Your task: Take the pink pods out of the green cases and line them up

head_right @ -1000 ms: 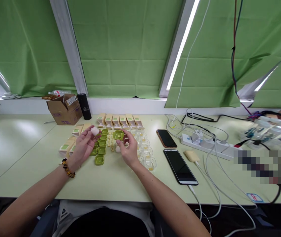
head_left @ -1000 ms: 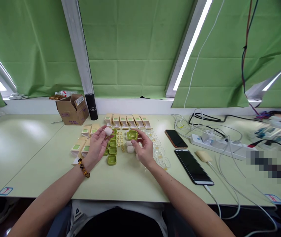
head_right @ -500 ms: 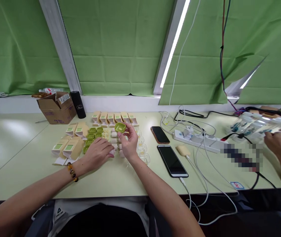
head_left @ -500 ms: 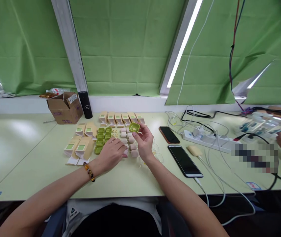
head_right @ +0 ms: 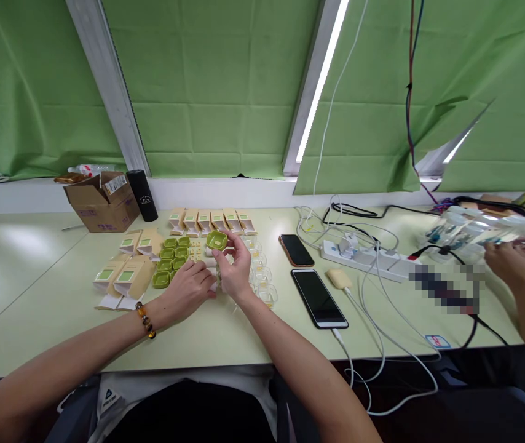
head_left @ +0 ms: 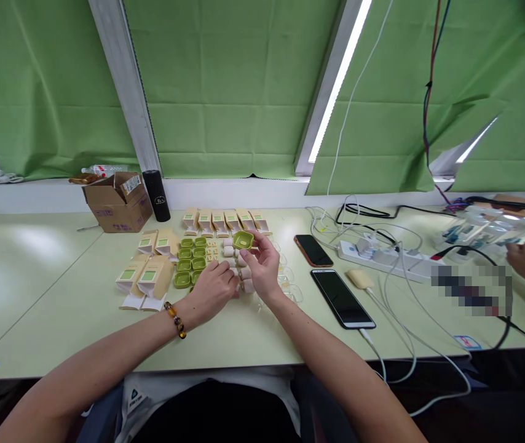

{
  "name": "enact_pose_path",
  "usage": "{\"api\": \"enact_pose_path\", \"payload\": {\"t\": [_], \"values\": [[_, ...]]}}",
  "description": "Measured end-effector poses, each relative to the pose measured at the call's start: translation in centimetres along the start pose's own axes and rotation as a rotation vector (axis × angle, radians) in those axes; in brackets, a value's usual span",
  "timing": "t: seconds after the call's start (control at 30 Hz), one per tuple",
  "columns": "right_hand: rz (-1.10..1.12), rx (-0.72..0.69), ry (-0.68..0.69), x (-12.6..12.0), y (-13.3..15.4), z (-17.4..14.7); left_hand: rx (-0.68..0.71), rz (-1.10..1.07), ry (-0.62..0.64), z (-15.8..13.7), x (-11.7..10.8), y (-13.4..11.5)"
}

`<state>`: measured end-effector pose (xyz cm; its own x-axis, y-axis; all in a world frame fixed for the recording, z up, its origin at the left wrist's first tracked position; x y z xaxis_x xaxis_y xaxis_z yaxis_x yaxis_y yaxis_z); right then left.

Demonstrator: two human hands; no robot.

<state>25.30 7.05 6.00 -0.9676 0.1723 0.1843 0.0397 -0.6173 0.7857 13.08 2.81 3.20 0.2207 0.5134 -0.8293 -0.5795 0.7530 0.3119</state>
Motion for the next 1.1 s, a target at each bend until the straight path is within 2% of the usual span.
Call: {"api": "enact_pose_path", "payload": {"t": [0.13,0.3,0.43,0.53,0.63,0.77,0.83,0.93,1.1], "values": [[0.005,0.017,-0.002,0.1,0.0,0.0,-0.027,-0.074,-0.028,-0.1,0.1,0.3],[0.028,0.021,0.006,0.3,0.1,-0.1,-0.017,0.009,-0.016,-0.1,0.1,0.0],[0.053,0.023,0.003,0.2,0.0,-0.1,-0.034,-0.016,-0.03,-0.2,-0.7,0.4],[0.057,0.022,0.015,0.2,0.1,-0.1,-0.068,-0.081,-0.068,-0.4,-2.0,1.6],[0.075,0.018,0.065,0.6,0.2,-0.1,-0.166,-0.185,-0.177,-1.0,-3.6,4.3],[0.131,0.019,0.165,1.7,0.3,-0.4,-0.32,-0.353,-0.457,-2.8,-6.0,8.4],[0.154,0.031,0.208,2.2,0.1,-0.7,-0.374,-0.408,-0.582,-3.9,-6.7,9.6],[0.174,0.03,0.278,2.9,0.1,-1.1,-0.387,-0.397,-0.662,-5.0,-7.2,9.6],[0.219,0.054,0.389,4.0,0.2,-1.8,-0.288,-0.294,-0.64,-5.2,-7.4,7.7]]}}
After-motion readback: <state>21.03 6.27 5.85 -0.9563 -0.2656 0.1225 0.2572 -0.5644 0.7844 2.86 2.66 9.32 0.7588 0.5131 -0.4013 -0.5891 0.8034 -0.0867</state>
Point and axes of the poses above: each hand's wrist, its own z-axis towards the middle knuckle, its own x-axis out of the palm, y = z × x, the point moved 9 cm from there along z, towards the middle knuckle, and after that the axes turned 3 degrees about z, right-handed, at the moved point
